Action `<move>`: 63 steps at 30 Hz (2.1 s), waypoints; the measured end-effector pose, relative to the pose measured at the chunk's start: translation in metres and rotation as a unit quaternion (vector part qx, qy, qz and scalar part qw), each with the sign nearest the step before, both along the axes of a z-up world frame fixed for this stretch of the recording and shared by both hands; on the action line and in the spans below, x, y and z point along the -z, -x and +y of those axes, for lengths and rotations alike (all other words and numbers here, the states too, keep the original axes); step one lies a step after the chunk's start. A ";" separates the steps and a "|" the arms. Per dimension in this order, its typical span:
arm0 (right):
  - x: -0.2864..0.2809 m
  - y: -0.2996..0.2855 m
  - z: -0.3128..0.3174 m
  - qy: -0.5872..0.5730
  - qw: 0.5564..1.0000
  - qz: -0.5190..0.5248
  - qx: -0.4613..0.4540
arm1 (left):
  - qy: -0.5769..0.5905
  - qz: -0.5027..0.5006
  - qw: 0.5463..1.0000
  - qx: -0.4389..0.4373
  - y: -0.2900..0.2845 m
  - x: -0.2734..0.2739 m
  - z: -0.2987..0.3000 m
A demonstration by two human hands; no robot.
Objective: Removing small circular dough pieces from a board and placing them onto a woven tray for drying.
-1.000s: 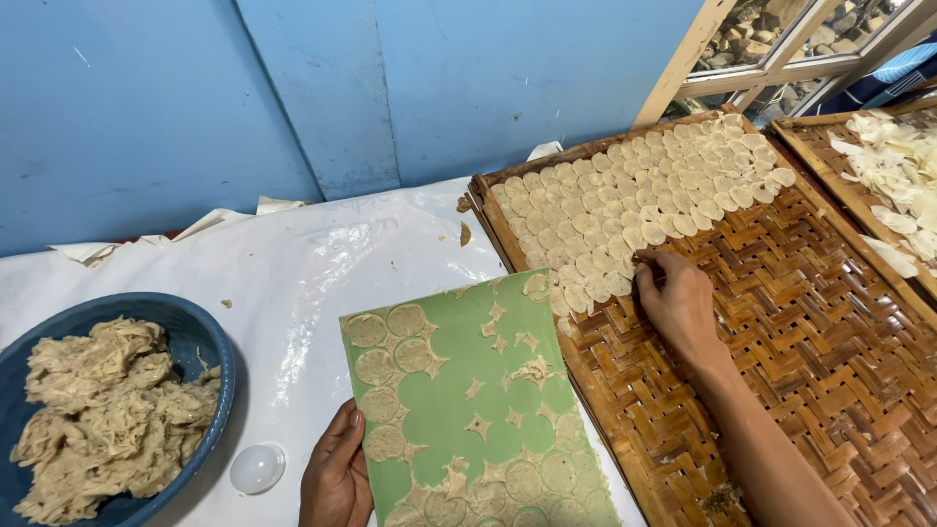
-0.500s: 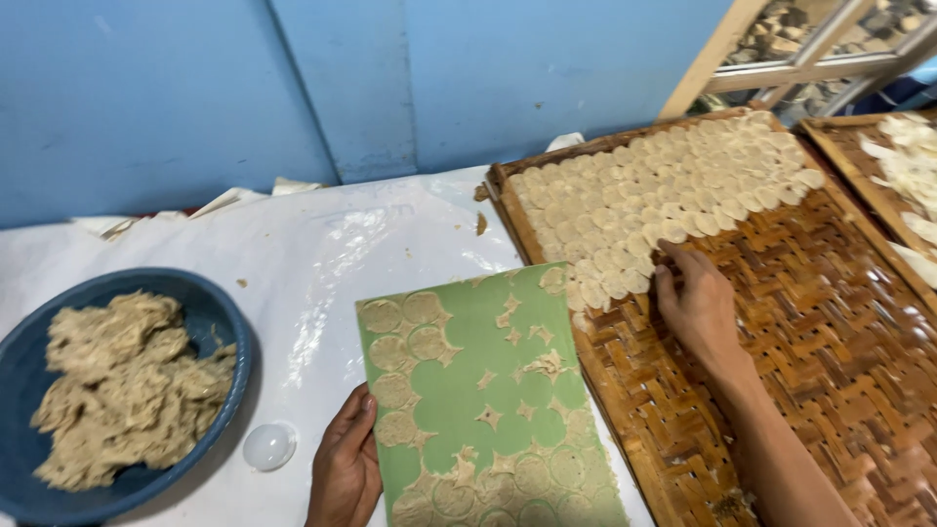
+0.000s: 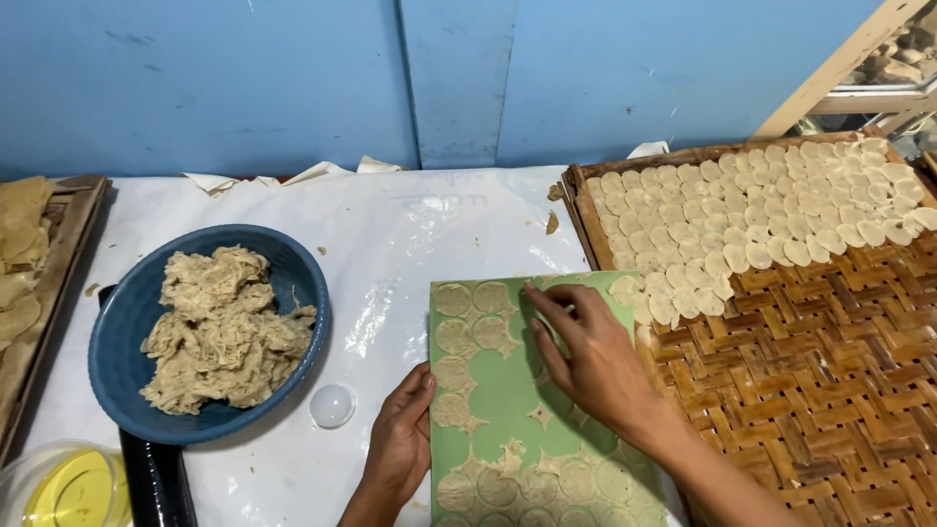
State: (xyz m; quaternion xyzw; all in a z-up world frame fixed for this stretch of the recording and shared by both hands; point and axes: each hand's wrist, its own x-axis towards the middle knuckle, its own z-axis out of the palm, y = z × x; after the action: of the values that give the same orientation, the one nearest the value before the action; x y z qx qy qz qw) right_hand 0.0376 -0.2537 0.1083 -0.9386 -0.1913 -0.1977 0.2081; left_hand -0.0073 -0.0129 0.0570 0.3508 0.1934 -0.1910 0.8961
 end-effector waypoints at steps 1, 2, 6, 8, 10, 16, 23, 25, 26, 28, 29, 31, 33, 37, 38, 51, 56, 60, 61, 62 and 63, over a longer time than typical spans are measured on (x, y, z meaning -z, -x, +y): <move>0.003 -0.003 0.006 0.000 1.000 -0.001 -0.001 | 0.000 -0.001 1.000 -0.001 0.000 -0.004 0.000; 0.006 -0.006 0.012 0.003 1.000 -0.017 -0.009 | 0.000 0.003 1.000 0.005 -0.001 -0.008 0.000; 0.001 -0.006 0.032 0.022 0.998 -0.060 -0.007 | -0.003 0.016 1.000 0.017 -0.002 -0.018 -0.002; -0.002 -0.005 0.038 0.004 0.998 -0.062 -0.004 | -0.007 0.020 1.000 0.016 -0.002 -0.022 -0.002; -0.005 -0.006 0.042 -0.014 0.998 -0.064 0.000 | -0.010 0.024 1.000 0.015 -0.003 -0.024 -0.002; -0.022 -0.012 0.047 -0.170 0.984 0.037 0.046 | -0.010 0.025 1.000 0.014 -0.003 -0.023 -0.003; -0.028 -0.004 0.051 -0.169 0.983 0.063 0.036 | -0.011 0.016 1.000 0.017 -0.003 -0.021 -0.002; -0.030 -0.003 0.050 -0.175 0.980 0.080 0.048 | -0.010 0.019 1.000 0.019 -0.003 -0.022 -0.003; -0.029 -0.004 0.048 -0.200 0.973 0.103 0.041 | -0.009 0.021 1.000 0.017 -0.003 -0.022 -0.003; -0.026 -0.008 0.043 -0.225 0.966 0.125 0.034 | -0.009 0.022 1.000 0.015 -0.003 -0.025 -0.003; -0.024 -0.011 0.040 -0.247 0.958 0.139 0.035 | -0.013 0.029 0.999 0.015 -0.003 -0.026 -0.003; -0.028 -0.014 0.037 -0.267 0.951 0.154 0.033 | -0.017 0.034 0.999 0.013 -0.003 -0.027 -0.003; -0.038 -0.015 0.037 -0.333 0.902 0.267 0.070 | -0.022 0.030 0.999 0.024 -0.003 -0.028 -0.003; -0.042 -0.016 0.038 -0.329 0.889 0.311 0.074 | -0.018 0.028 0.999 0.024 -0.003 -0.027 -0.003; -0.042 -0.015 0.039 -0.311 0.900 0.294 0.075 | -0.019 0.035 0.999 0.019 -0.003 -0.028 -0.003; -0.039 -0.013 0.023 -0.319 0.903 0.273 0.088 | -0.027 0.046 0.998 0.021 -0.003 -0.038 -0.004; -0.053 -0.002 -0.006 -0.316 0.897 0.273 0.148 | -0.035 0.047 0.998 0.005 -0.004 -0.011 -0.001; -0.055 0.015 -0.051 -0.255 0.901 0.265 0.228 | -0.033 0.022 0.999 -0.031 -0.008 0.048 0.006; -0.047 0.019 -0.070 -0.255 0.899 0.261 0.241 | -0.029 0.021 0.999 -0.018 -0.009 0.065 0.009; -0.038 0.021 -0.089 -0.220 0.910 0.254 0.243 | -0.020 -0.011 1.000 -0.018 -0.010 0.083 0.013; -0.029 0.025 -0.107 -0.185 0.919 0.246 0.245 | -0.009 -0.043 0.999 -0.017 -0.011 0.100 0.017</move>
State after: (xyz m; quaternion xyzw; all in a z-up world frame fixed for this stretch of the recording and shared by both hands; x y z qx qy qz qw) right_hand 0.0128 -0.3606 0.1375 -0.9199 0.1423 -0.0372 0.3636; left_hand 0.0041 0.0041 -0.0428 0.3633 0.1627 -0.1588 0.9035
